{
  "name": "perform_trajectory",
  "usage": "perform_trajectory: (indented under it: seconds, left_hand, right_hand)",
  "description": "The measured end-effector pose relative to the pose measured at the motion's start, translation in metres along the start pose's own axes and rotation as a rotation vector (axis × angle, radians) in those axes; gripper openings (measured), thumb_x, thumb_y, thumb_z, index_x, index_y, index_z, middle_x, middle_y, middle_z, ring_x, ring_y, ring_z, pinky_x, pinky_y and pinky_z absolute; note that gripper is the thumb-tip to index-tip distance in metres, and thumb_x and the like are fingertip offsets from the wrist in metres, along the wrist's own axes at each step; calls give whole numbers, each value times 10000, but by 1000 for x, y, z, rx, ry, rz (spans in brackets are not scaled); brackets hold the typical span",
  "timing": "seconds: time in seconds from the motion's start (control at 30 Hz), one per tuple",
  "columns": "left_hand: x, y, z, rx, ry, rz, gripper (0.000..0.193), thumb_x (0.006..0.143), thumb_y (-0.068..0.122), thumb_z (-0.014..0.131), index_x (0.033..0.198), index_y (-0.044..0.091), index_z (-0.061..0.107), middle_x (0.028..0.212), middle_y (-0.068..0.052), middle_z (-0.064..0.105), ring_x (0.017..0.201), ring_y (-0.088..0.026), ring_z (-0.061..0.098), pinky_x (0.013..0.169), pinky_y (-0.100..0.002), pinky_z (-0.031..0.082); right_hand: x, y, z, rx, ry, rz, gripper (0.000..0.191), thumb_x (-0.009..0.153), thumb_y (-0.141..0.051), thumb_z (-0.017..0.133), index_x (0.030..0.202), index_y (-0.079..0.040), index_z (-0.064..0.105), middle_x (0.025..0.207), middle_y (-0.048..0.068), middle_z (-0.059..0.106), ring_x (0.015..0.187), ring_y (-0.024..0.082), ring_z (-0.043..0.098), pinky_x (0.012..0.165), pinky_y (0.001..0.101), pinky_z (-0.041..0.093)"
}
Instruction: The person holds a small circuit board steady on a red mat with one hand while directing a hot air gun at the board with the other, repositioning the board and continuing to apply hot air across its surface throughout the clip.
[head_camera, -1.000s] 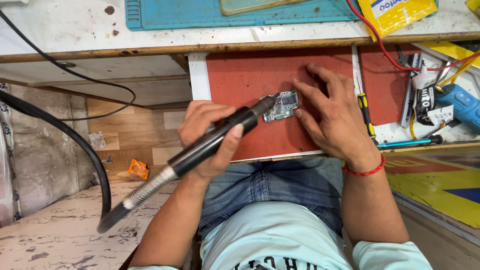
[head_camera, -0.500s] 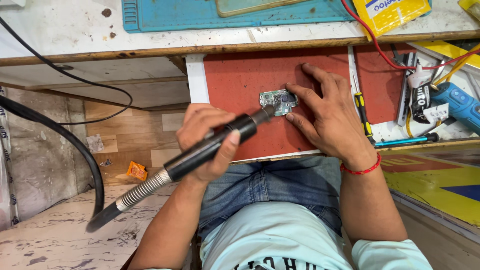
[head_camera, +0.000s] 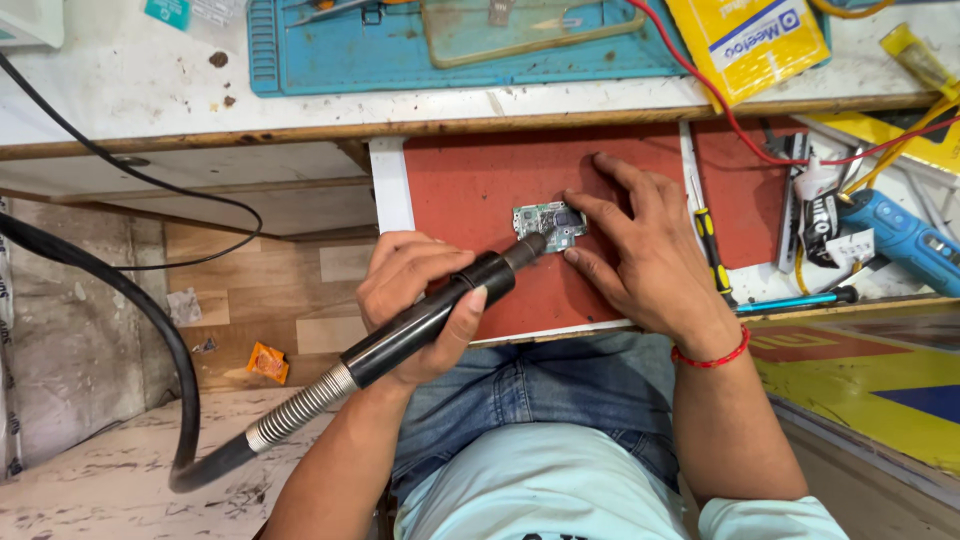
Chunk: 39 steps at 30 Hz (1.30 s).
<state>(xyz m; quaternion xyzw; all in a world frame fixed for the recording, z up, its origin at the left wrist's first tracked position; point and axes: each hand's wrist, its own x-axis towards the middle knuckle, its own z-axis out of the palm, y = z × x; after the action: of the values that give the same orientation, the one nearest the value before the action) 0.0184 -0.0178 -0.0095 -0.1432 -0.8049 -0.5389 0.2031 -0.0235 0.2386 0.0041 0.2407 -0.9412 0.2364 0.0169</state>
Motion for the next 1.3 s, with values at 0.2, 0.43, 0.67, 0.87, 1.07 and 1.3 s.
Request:
perform_trajectory:
  seconds: [0.2, 0.43, 0.67, 0.87, 1.07, 1.3]
  left_hand:
    - [3, -2, 3, -47, -21, -6, 315, 894, 283, 769, 1048, 16, 705, 998, -130, 746, 931, -267, 693, 924, -387, 541]
    - [1, -4, 1, -47, -9, 3, 275, 905, 284, 746, 1029, 41, 711, 962, -100, 754, 919, -231, 714, 900, -359, 540]
    - [0, -3, 1, -40, -3, 3, 288, 908, 294, 732, 1014, 27, 705, 956, -117, 744, 924, -250, 698, 920, -369, 545]
    - [2, -2, 1, -20, -14, 8, 293, 918, 291, 725, 1026, 20, 703, 966, -120, 749, 925, -257, 705, 943, -390, 538]
    - [4, 2, -1, -19, 16, -34, 276, 901, 261, 726, 1012, 10, 698, 967, -128, 735, 937, -277, 671, 908, -387, 538]
    - [4, 5, 0, -30, -2, -21, 282, 864, 253, 750, 1004, 12, 706, 959, -127, 732, 939, -281, 660, 862, -376, 544]
  right_hand:
    - [1, -1, -2, 17, -13, 20, 536, 832, -254, 801, 1332, -127, 656, 1503, 166, 471, 1268, 419, 465, 1083, 506, 416]
    - [2, -1, -2, 19, 4, -1, 549, 824, -251, 799, 1339, -130, 651, 1506, 175, 466, 1283, 425, 461, 1093, 513, 410]
    - [2, -2, -3, 8, -8, 10, 544, 825, -258, 798, 1333, -127, 652, 1497, 174, 470, 1275, 426, 459, 1093, 518, 402]
    - [2, -2, -4, 24, -8, 15, 538, 820, -254, 793, 1324, -125, 655, 1496, 177, 473, 1268, 425, 464, 1085, 510, 406]
    - [4, -2, -5, 38, -3, 18, 521, 830, -243, 781, 1321, -124, 656, 1486, 176, 480, 1258, 414, 475, 1073, 502, 412]
    - [5, -3, -6, 29, 4, 26, 513, 832, -248, 772, 1314, -118, 658, 1483, 170, 484, 1261, 412, 473, 1069, 497, 417]
